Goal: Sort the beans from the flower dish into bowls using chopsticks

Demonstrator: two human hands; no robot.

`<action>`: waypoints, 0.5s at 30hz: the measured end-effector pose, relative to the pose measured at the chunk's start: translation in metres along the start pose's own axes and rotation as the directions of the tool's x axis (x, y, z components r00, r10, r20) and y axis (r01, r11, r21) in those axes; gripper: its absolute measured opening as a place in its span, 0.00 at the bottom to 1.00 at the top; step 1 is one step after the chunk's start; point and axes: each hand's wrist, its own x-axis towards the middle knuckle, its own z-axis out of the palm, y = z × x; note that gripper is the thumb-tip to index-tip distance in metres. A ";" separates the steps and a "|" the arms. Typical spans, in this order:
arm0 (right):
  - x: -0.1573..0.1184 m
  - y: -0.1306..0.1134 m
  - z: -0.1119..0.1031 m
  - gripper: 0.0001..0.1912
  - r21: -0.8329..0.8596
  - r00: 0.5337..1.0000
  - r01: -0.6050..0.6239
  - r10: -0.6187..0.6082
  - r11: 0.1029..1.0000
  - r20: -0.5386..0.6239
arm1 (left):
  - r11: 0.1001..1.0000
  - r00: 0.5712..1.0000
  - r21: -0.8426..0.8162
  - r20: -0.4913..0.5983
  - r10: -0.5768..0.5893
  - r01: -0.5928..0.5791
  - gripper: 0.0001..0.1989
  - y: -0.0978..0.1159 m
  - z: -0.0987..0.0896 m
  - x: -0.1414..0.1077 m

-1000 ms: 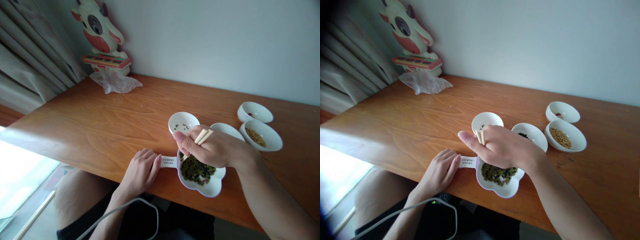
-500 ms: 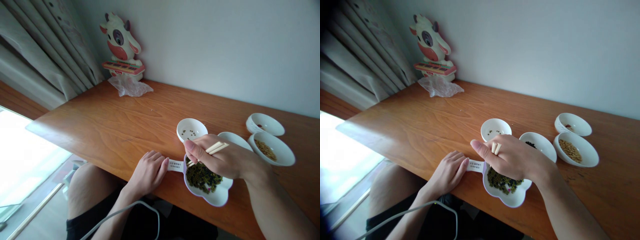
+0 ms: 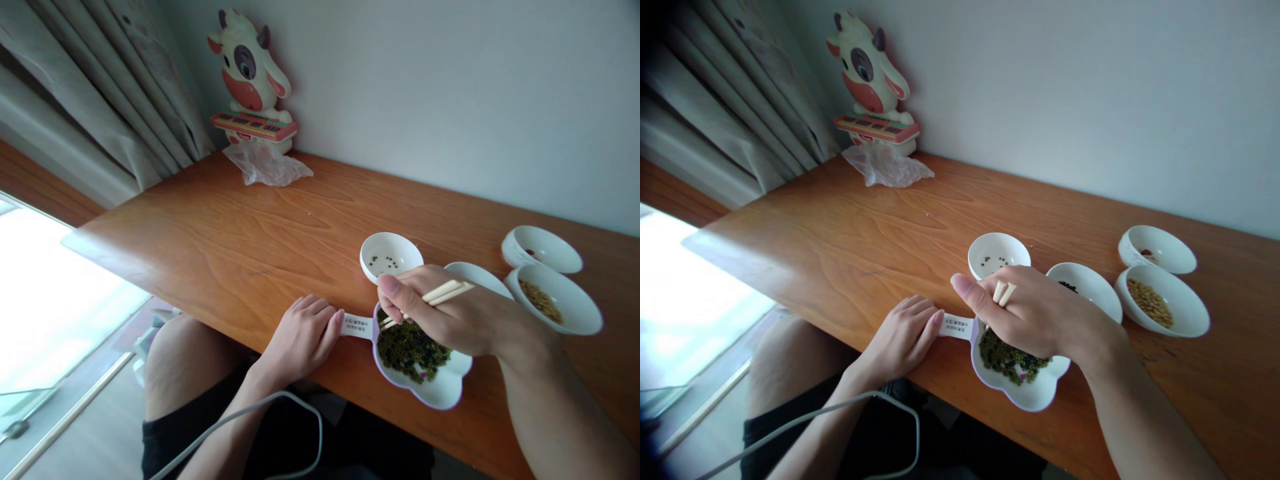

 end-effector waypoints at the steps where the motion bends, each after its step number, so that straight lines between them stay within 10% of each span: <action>1: 0.000 0.000 0.000 0.31 -0.002 1.000 0.000 0.000 1.000 0.000 | 1.000 1.000 0.001 0.002 0.000 0.000 0.21 0.000 0.000 0.000; 15: -0.006 -0.004 -0.011 0.31 -0.032 0.996 0.035 -0.037 0.999 -0.084 | 1.000 1.000 -0.003 0.012 -0.012 0.012 0.20 -0.002 0.002 0.000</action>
